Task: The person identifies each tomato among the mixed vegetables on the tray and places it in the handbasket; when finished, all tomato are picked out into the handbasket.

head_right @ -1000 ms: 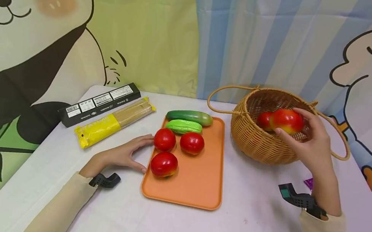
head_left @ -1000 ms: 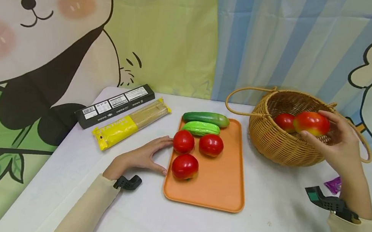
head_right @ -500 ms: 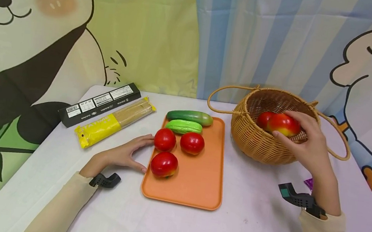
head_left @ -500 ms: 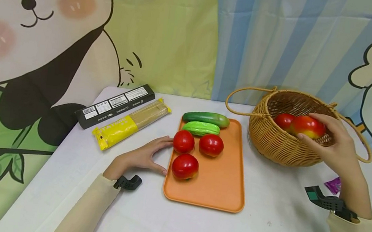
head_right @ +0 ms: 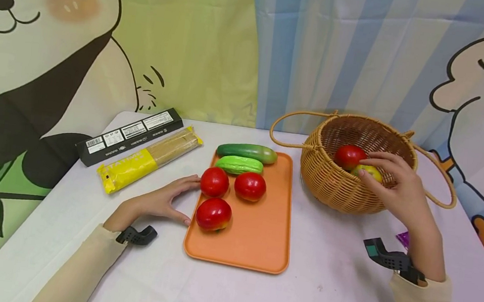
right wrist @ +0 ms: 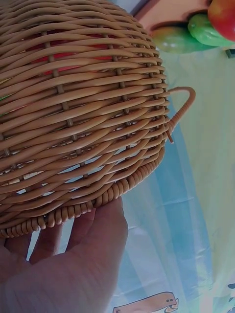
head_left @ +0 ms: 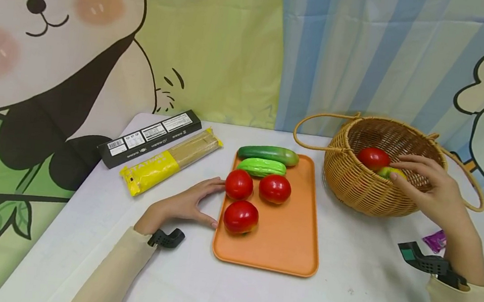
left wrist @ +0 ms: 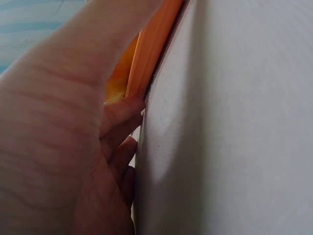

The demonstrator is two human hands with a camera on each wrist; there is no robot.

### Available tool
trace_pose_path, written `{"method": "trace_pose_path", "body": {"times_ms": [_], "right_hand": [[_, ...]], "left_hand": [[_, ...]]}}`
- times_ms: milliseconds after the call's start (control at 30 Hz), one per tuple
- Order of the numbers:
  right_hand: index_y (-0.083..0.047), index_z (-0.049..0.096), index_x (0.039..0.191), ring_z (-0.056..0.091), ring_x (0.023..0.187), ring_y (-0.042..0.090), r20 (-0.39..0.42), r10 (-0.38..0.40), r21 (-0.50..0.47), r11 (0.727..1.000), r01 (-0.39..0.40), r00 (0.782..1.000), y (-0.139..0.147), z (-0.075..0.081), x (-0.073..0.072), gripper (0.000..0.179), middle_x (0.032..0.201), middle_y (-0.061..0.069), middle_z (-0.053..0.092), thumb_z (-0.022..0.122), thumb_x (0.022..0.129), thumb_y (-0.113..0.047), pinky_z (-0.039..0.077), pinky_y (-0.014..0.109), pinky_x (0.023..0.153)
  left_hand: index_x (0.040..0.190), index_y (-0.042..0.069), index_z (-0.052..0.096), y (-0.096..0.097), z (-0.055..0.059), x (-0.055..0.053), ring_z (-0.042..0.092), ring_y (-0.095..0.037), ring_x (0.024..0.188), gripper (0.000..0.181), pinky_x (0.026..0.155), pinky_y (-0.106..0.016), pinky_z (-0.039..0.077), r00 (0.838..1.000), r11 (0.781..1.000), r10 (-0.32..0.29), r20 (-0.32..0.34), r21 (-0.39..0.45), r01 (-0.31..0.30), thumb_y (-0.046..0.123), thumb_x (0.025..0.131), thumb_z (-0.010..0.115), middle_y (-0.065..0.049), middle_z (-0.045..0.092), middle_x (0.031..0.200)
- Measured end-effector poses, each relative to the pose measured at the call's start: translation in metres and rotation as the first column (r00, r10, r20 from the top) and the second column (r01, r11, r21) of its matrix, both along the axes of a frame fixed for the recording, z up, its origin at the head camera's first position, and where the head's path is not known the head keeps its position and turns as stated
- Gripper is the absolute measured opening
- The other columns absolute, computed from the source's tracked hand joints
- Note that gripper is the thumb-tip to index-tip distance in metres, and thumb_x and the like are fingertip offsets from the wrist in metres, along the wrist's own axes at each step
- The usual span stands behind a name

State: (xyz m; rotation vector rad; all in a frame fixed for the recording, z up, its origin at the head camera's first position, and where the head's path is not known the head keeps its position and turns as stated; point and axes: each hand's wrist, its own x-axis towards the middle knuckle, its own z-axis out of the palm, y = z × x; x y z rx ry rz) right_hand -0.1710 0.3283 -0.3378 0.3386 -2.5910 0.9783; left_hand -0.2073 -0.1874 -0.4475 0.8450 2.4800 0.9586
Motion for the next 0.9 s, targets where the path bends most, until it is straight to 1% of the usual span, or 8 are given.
{"method": "trace_pose_path", "body": {"times_ms": [200,333,467,567,700,767,900], "right_hand": [[0.000,0.067,0.114,0.037,0.106,-0.014,-0.006,0.022,-0.001,1.000,-0.022,1.000,0.000,0.001,0.000,0.026,0.125,-0.029,0.041,0.069,0.089,-0.007,0.035,-0.002,0.071],[-0.003,0.068,0.113,0.039,0.108,-0.012,-0.024,0.033,-0.012,0.999,-0.034,0.999,0.000,0.001,0.000,0.025,0.125,-0.030,0.043,0.070,0.088,-0.005,0.035,-0.001,0.072],[-0.002,0.069,0.113,0.043,0.108,-0.011,-0.095,0.052,-0.012,0.999,-0.053,0.994,-0.003,0.002,0.001,0.027,0.123,-0.030,0.048,0.070,0.087,-0.001,0.037,-0.001,0.072],[0.001,0.068,0.114,0.046,0.108,-0.010,-0.143,0.076,-0.008,0.997,-0.078,0.987,-0.006,0.003,0.002,0.028,0.122,-0.030,0.050,0.069,0.086,0.002,0.038,-0.001,0.075],[0.003,0.067,0.115,0.046,0.109,-0.009,-0.153,0.098,-0.011,0.995,-0.101,0.983,-0.011,0.006,0.004,0.030,0.122,-0.030,0.051,0.069,0.085,0.004,0.038,-0.002,0.079],[0.003,0.067,0.115,0.046,0.110,-0.009,-0.156,0.106,-0.011,0.994,-0.109,0.982,-0.013,0.008,0.005,0.030,0.122,-0.029,0.051,0.069,0.085,0.005,0.039,-0.002,0.078],[0.003,0.068,0.113,0.046,0.112,-0.008,-0.195,0.118,0.012,0.993,-0.118,0.974,-0.018,0.011,0.008,0.031,0.121,-0.029,0.052,0.069,0.082,0.009,0.040,-0.002,0.077]], "left_hand": [[0.150,0.017,0.037,0.001,0.002,0.002,0.011,-0.023,0.150,0.098,0.120,-0.051,0.015,1.000,1.000,0.006,0.010,-0.001,-0.006,0.048,0.070,0.086,-0.002,0.022,0.161],[0.150,0.018,0.038,0.001,0.002,0.002,0.011,-0.023,0.150,0.098,0.120,-0.052,0.015,1.000,1.000,0.008,0.012,0.001,-0.008,0.048,0.070,0.085,-0.002,0.022,0.161],[0.150,0.017,0.038,0.001,0.002,0.002,0.011,-0.023,0.150,0.098,0.120,-0.052,0.015,1.000,1.000,0.009,0.010,-0.001,-0.009,0.048,0.070,0.085,-0.001,0.022,0.161],[0.150,0.017,0.038,0.001,0.002,0.002,0.011,-0.023,0.150,0.098,0.120,-0.052,0.016,1.000,1.000,0.007,0.008,-0.003,-0.007,0.048,0.070,0.085,-0.002,0.022,0.161],[0.150,0.017,0.038,0.001,0.003,0.002,0.011,-0.023,0.150,0.098,0.120,-0.052,0.016,1.000,1.000,0.007,0.007,-0.005,-0.007,0.048,0.070,0.085,-0.002,0.021,0.161],[0.150,0.017,0.037,0.001,0.003,0.002,0.011,-0.023,0.150,0.098,0.120,-0.052,0.016,1.000,1.000,0.009,0.011,-0.004,-0.009,0.048,0.070,0.085,-0.002,0.021,0.161],[0.150,0.017,0.037,0.001,0.003,0.002,0.011,-0.023,0.150,0.099,0.120,-0.051,0.016,1.000,1.000,0.010,0.011,-0.006,-0.010,0.048,0.070,0.085,-0.002,0.021,0.161]]}}
